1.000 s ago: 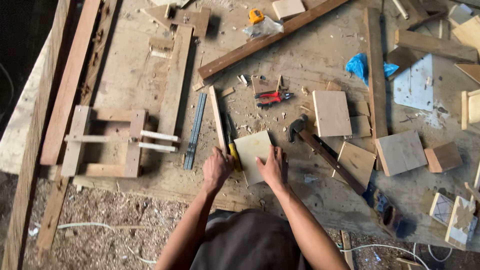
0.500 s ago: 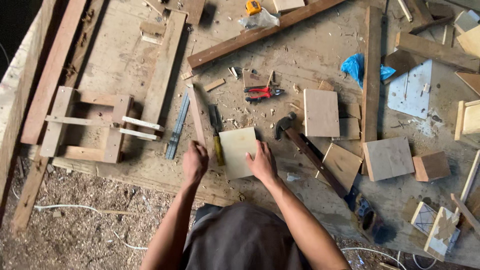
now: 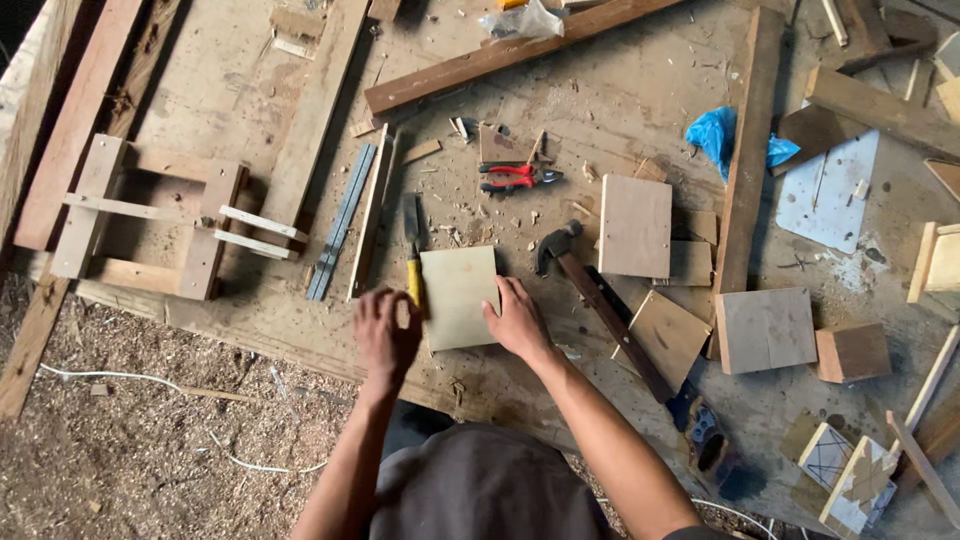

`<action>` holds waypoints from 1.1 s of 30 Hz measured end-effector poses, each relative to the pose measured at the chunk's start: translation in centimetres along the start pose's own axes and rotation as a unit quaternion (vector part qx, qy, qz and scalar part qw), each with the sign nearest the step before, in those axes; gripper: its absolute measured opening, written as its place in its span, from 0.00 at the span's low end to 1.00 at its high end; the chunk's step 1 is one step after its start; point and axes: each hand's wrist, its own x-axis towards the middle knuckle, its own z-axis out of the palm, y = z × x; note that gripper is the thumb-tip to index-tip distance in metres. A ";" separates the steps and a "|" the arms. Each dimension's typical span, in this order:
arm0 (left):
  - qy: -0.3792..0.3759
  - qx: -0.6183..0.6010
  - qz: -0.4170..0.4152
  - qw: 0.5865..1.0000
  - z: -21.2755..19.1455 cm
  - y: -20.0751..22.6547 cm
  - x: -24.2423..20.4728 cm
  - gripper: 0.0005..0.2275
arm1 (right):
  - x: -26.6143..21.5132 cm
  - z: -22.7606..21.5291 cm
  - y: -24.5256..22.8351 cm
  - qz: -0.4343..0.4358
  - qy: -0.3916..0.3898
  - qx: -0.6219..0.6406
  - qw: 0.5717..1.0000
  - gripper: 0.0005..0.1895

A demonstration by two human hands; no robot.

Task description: The person marks a small wooden board with a pencil and ruler, then uses a chisel and hammer to carve a groove along the marked line. The person repeatedly strikes the chisel to deepen the groove.

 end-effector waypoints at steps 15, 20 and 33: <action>-0.176 -0.064 0.308 0.933 1.1 10.5 -4.7 0.19 | -5.4 -1.0 2.2 -0.194 0.036 -0.094 0.976 0.31; -0.197 -0.110 0.277 0.934 2.1 13.3 -7.5 0.31 | -4.3 -0.9 2.0 -0.178 0.043 -0.117 0.976 0.35; -0.253 0.132 0.080 0.955 0.8 5.1 -3.3 0.36 | -3.0 0.0 1.7 -0.182 -0.057 -0.240 0.952 0.34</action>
